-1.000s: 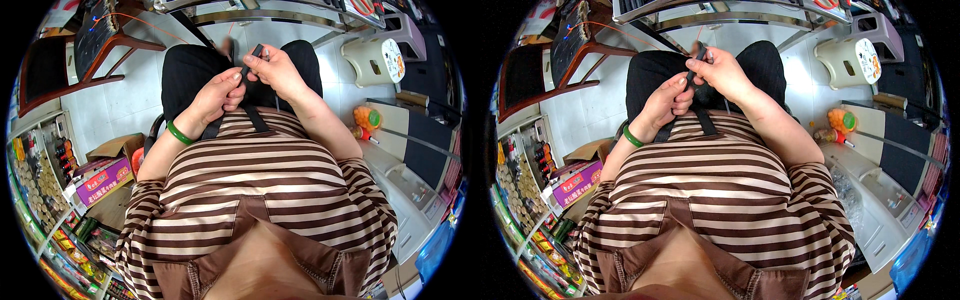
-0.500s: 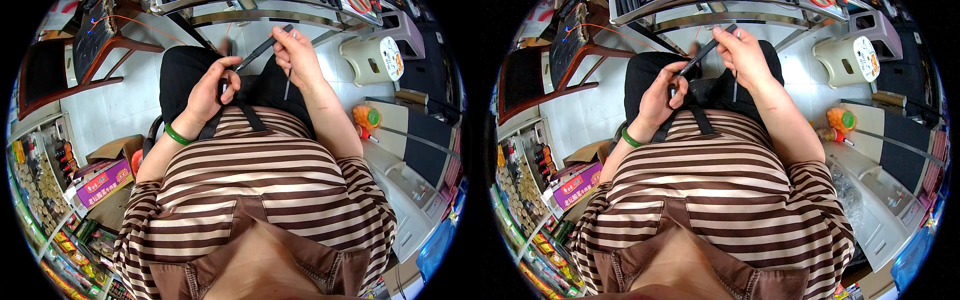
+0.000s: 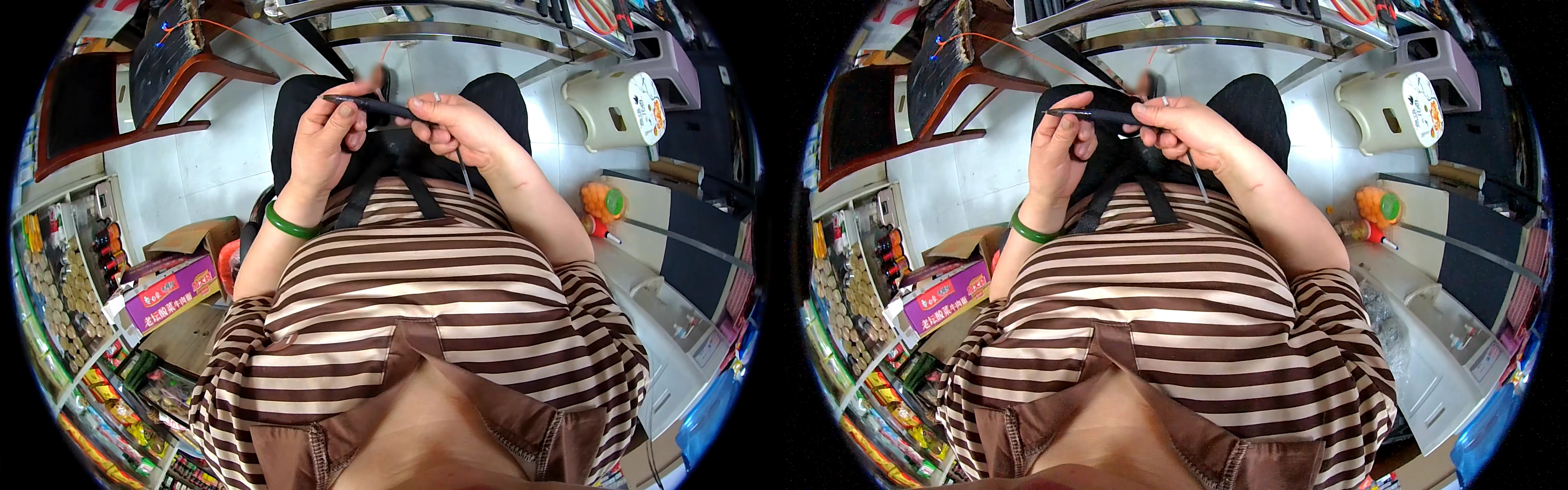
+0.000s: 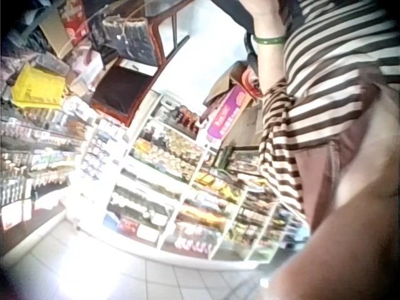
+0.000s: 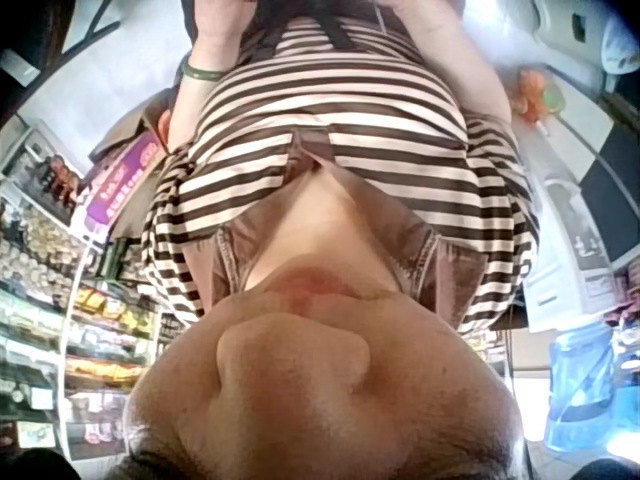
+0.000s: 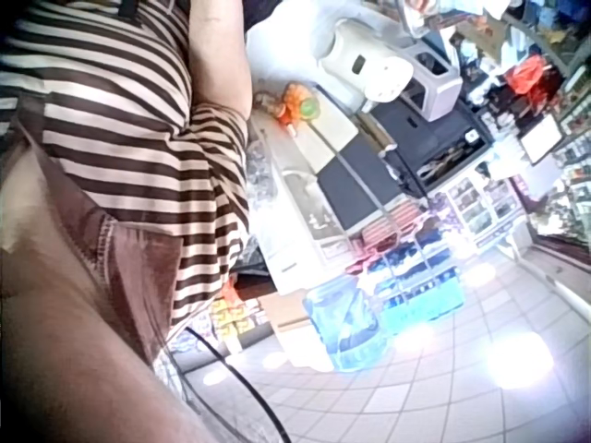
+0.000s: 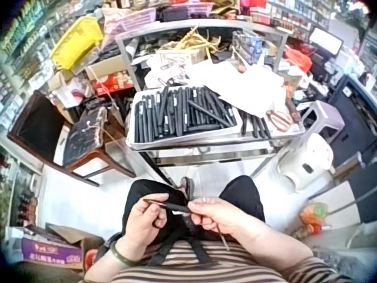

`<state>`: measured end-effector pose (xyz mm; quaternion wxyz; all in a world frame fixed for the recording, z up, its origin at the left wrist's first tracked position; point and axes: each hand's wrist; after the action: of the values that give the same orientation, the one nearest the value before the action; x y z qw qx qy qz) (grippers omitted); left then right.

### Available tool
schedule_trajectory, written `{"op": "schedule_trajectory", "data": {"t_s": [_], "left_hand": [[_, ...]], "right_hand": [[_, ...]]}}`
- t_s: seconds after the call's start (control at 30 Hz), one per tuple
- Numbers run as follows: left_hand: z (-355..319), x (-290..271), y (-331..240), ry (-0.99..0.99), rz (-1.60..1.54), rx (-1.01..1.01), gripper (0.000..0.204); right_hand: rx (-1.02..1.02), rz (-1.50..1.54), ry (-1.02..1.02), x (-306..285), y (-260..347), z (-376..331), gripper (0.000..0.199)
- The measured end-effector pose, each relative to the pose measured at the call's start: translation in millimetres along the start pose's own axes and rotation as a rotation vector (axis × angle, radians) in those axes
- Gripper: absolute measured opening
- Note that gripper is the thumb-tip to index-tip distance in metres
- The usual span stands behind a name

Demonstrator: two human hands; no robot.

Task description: The person sits at a table and repeatedly assembles black pens by inserting ink cartridges into barrels. They test each pen on a piece of paper, then place it into a tray. The person also handles small plastic bags containing pen parts.

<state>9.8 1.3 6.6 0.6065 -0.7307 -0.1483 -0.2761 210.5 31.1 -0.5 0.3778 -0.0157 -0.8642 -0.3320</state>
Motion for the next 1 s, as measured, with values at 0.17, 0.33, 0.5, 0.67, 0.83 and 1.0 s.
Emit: {"op": "schedule_trajectory", "data": {"t_s": [0.17, 0.33, 0.5, 0.67, 0.83, 1.0], "left_hand": [[3.3, -6.5, -7.9, 0.136, 0.08, 0.016, 0.024], [5.5, -9.5, 1.8, -0.008, 0.056, 0.091, 0.023], [8.8, -5.9, 5.1, -0.111, -0.083, 0.042, 0.025], [10.1, -4.9, 7.1, -0.112, -0.202, -0.007, 0.026], [7.6, -4.1, 2.7, -0.036, -0.011, 0.027, 0.027], [6.8, -2.8, -2.6, 0.01, 0.025, 0.006, 0.026]], "right_hand": [[0.044, -0.101, 0.053, 5.3, -2.1, -3.1, 0.034], [-0.366, -0.542, -0.217, 16.9, -10.2, 0.8, 0.027], [-0.809, -0.848, -0.456, 22.3, -19.6, 0.5, 0.018], [-0.867, -0.891, -0.437, 22.1, -18.8, -1.2, 0.013], [-0.448, -0.535, -0.201, 22.5, -6.3, -3.4, 0.02], [-0.084, -0.296, 0.027, 13.1, -1.2, -6.6, 0.027]]}}
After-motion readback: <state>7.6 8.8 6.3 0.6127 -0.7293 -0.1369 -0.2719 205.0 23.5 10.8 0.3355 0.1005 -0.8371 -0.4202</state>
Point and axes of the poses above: each hand's wrist, its own z-axis towards the middle knuckle, its own x-axis out of the palm, y = z × x
